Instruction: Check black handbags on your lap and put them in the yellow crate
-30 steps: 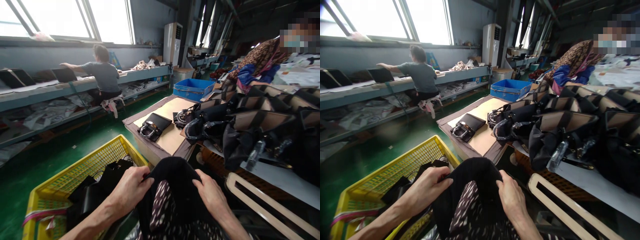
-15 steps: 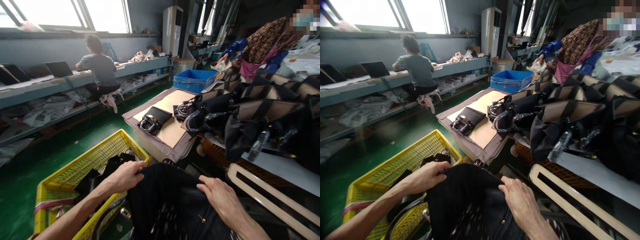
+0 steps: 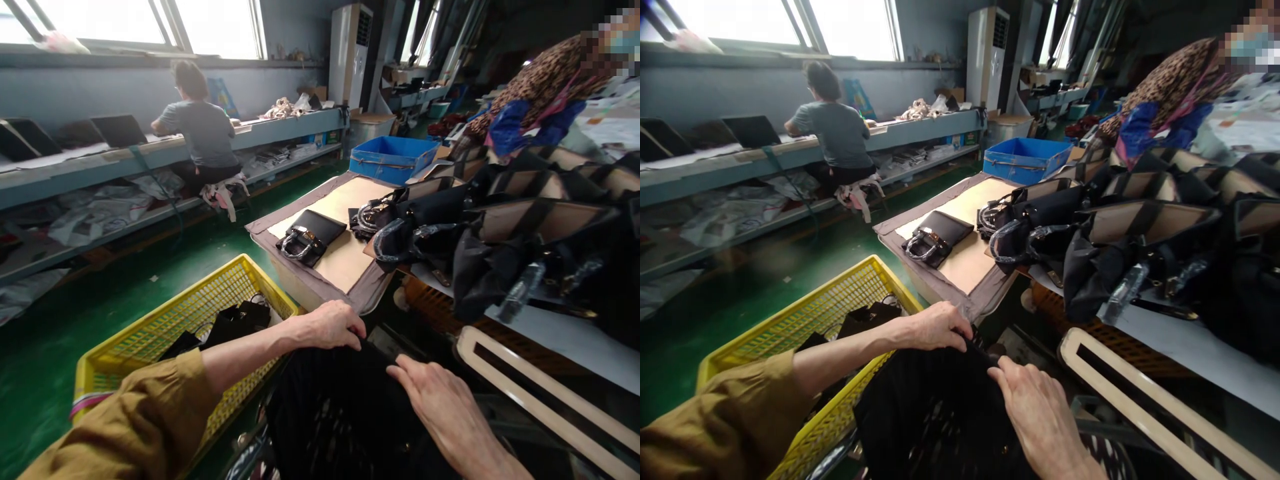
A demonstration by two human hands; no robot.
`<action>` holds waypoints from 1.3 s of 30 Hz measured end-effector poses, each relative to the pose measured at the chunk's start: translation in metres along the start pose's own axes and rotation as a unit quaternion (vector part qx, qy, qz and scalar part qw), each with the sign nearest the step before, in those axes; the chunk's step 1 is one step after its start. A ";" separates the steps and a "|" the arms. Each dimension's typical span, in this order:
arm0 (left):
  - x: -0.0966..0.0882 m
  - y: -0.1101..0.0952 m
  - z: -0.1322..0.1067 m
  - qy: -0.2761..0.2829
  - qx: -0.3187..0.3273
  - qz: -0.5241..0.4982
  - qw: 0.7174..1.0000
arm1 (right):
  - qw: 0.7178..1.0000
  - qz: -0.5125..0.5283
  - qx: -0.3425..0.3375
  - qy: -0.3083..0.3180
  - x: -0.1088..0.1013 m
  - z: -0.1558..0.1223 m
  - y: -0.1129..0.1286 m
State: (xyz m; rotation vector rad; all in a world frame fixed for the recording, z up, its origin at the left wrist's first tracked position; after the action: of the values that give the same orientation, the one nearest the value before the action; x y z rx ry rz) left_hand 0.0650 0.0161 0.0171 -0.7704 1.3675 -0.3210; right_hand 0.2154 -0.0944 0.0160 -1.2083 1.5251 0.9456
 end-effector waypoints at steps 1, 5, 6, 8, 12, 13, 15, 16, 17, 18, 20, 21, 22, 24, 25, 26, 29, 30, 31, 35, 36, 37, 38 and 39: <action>0.002 0.002 0.001 -0.006 0.005 -0.015 1.000 | 1.000 0.001 -0.003 -0.001 0.000 0.000 0.000; 0.006 0.005 0.000 -0.016 0.013 -0.057 0.998 | 1.000 -0.005 -0.022 -0.004 -0.002 -0.002 0.001; 0.007 0.004 -0.001 -0.018 0.009 -0.059 0.998 | 1.000 -0.015 -0.022 -0.010 -0.002 -0.002 0.002; 0.008 0.003 -0.001 -0.025 -0.004 -0.055 0.998 | 0.999 -0.035 -0.015 -0.036 -0.002 -0.002 0.005; 0.010 0.000 0.003 -0.021 -0.028 -0.045 0.998 | 0.995 -0.023 -0.006 -0.092 0.002 0.000 0.017; 0.010 -0.001 0.004 -0.016 -0.034 -0.044 0.998 | 0.995 -0.013 -0.004 -0.103 0.003 0.000 0.020; 0.010 -0.002 0.005 -0.008 -0.041 -0.045 0.998 | 0.993 -0.001 -0.007 -0.121 0.006 0.001 0.026; 0.009 -0.002 0.005 -0.006 -0.044 -0.047 0.998 | 0.992 0.002 -0.012 -0.128 0.006 0.001 0.028; 0.009 -0.002 0.004 -0.005 -0.047 -0.051 0.998 | 0.991 0.001 -0.020 -0.132 0.006 0.001 0.030; 0.009 -0.002 0.004 -0.004 -0.049 -0.054 0.997 | 0.991 -0.001 -0.027 -0.131 0.005 0.002 0.031; 0.009 -0.002 0.003 -0.005 -0.053 -0.057 0.997 | 0.992 -0.006 -0.035 -0.124 0.003 0.003 0.032; 0.009 -0.002 0.002 -0.006 -0.053 -0.058 0.997 | 0.992 -0.007 -0.036 -0.121 0.003 0.005 0.032; 0.009 -0.002 0.002 -0.008 -0.051 -0.057 0.997 | 0.992 -0.006 -0.036 -0.119 0.002 0.006 0.032; 0.009 -0.001 0.002 -0.013 -0.047 -0.055 0.997 | 0.993 0.001 -0.036 -0.114 0.002 0.009 0.031; 0.009 -0.001 0.002 -0.014 -0.042 -0.054 0.998 | 0.993 0.008 -0.037 -0.111 0.003 0.010 0.031; 0.009 -0.001 0.002 -0.013 -0.034 -0.053 0.998 | 0.993 0.018 -0.040 -0.108 0.005 0.011 0.030; 0.011 -0.004 0.003 0.003 0.004 -0.049 0.999 | 0.992 0.065 -0.057 -0.090 0.008 0.012 0.031; 0.012 -0.005 0.003 0.008 0.013 -0.048 0.999 | 0.992 0.079 -0.058 -0.079 0.008 0.012 0.031; 0.013 -0.006 0.003 0.010 0.015 -0.045 0.999 | 0.992 0.086 -0.055 -0.069 0.008 0.012 0.032; 0.013 -0.006 0.005 -0.006 -0.010 -0.040 0.999 | 0.997 0.060 -0.027 -0.050 0.006 0.010 0.029; 0.011 -0.005 0.004 -0.006 -0.018 -0.041 0.999 | 0.998 0.044 -0.020 -0.050 0.007 0.008 0.024; 0.009 -0.004 0.003 -0.004 -0.025 -0.044 0.999 | 0.998 0.030 -0.012 -0.054 0.009 0.005 0.018; 0.007 -0.001 0.000 0.000 -0.037 -0.045 0.998 | 0.998 0.021 -0.007 -0.060 0.012 0.002 0.010; 0.005 0.001 -0.004 0.005 -0.050 -0.045 0.998 | 0.997 0.020 -0.001 -0.071 0.017 -0.002 0.001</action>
State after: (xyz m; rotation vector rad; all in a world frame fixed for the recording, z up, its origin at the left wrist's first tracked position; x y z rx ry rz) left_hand 0.0616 0.0127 0.0130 -0.9171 1.3685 -0.3284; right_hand 0.2129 -0.1003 0.0000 -1.0926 1.4390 1.0378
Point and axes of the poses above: each hand's wrist, its own z-axis towards the middle knuckle, its own x-axis out of the palm, y = z × x, the point moved 3 cm from there along z, towards the middle knuckle, and after that the axes turned 14 degrees about x, right-handed, at the moved point
